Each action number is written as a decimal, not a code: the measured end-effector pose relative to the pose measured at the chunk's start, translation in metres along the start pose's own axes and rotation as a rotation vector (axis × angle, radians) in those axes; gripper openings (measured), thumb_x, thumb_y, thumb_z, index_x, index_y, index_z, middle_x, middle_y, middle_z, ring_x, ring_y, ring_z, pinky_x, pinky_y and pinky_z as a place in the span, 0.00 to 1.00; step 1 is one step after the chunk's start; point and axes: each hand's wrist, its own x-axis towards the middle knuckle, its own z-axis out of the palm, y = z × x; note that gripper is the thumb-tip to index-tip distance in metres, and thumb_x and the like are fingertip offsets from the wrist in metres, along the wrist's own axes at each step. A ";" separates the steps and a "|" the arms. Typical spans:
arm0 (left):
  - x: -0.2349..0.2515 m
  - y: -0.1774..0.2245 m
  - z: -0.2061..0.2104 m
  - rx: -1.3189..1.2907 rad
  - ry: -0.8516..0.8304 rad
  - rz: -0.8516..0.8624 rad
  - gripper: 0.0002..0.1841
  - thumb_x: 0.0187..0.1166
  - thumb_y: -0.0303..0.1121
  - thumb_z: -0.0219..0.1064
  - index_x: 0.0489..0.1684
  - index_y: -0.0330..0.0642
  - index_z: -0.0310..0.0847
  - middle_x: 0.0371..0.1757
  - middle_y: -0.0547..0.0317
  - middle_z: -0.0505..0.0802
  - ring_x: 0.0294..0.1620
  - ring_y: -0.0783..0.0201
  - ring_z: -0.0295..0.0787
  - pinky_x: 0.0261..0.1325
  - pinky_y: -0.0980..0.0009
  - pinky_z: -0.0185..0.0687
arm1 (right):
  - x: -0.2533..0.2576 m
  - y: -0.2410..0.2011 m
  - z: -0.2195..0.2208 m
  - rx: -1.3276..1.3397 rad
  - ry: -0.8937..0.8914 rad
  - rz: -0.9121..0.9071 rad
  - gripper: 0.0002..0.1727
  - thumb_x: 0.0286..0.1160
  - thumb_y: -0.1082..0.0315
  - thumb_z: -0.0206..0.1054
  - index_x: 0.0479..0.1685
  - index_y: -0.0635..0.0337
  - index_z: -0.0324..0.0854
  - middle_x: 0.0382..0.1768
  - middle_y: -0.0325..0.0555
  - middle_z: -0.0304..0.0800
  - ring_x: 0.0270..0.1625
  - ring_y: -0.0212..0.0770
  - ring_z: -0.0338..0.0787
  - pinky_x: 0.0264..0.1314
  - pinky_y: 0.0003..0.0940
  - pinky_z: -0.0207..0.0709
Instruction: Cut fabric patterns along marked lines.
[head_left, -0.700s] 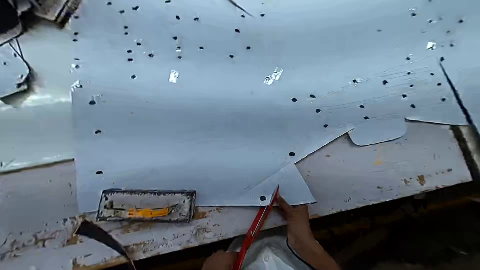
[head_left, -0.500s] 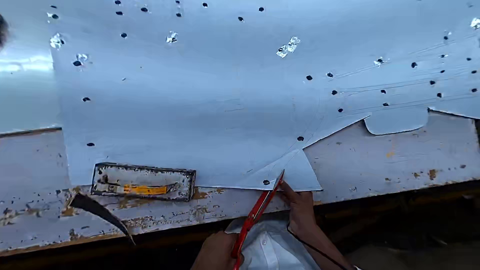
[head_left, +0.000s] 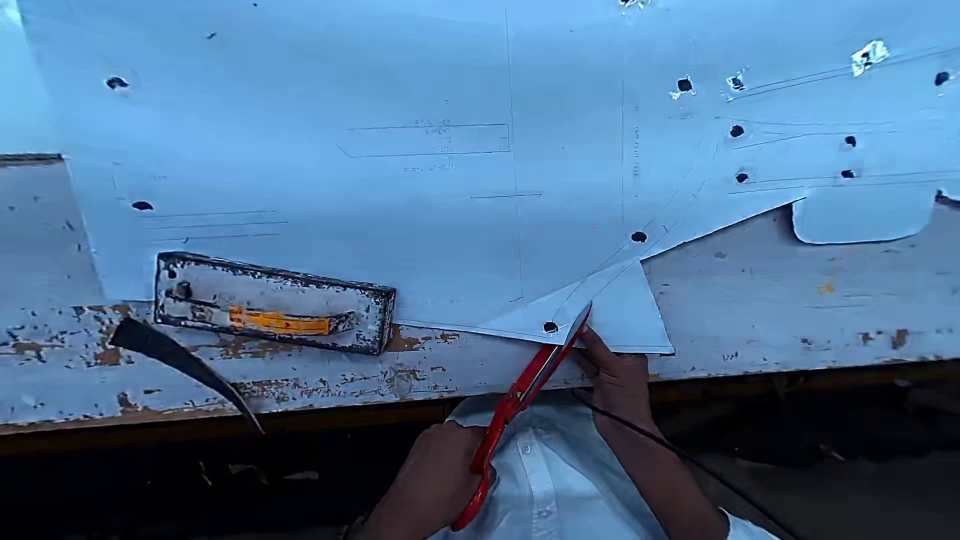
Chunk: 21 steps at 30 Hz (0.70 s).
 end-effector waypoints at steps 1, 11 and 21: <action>0.000 -0.001 0.000 0.003 0.006 0.011 0.14 0.78 0.37 0.69 0.37 0.30 0.86 0.35 0.37 0.91 0.44 0.37 0.91 0.51 0.40 0.80 | 0.000 0.000 -0.001 0.006 -0.003 -0.001 0.17 0.69 0.79 0.76 0.56 0.60 0.82 0.43 0.44 0.96 0.41 0.39 0.96 0.44 0.34 0.92; 0.006 0.004 -0.005 0.018 0.022 0.037 0.14 0.78 0.37 0.68 0.44 0.32 0.87 0.37 0.39 0.92 0.46 0.39 0.92 0.52 0.41 0.81 | -0.001 0.001 -0.002 0.009 -0.006 0.014 0.17 0.71 0.80 0.74 0.57 0.60 0.81 0.43 0.44 0.96 0.40 0.38 0.97 0.45 0.33 0.93; 0.004 0.000 -0.008 0.008 0.043 0.055 0.10 0.77 0.34 0.69 0.33 0.33 0.85 0.29 0.44 0.90 0.38 0.44 0.90 0.47 0.46 0.80 | 0.002 0.000 0.001 0.016 0.017 0.014 0.19 0.69 0.83 0.74 0.58 0.64 0.79 0.43 0.47 0.95 0.40 0.40 0.97 0.45 0.34 0.93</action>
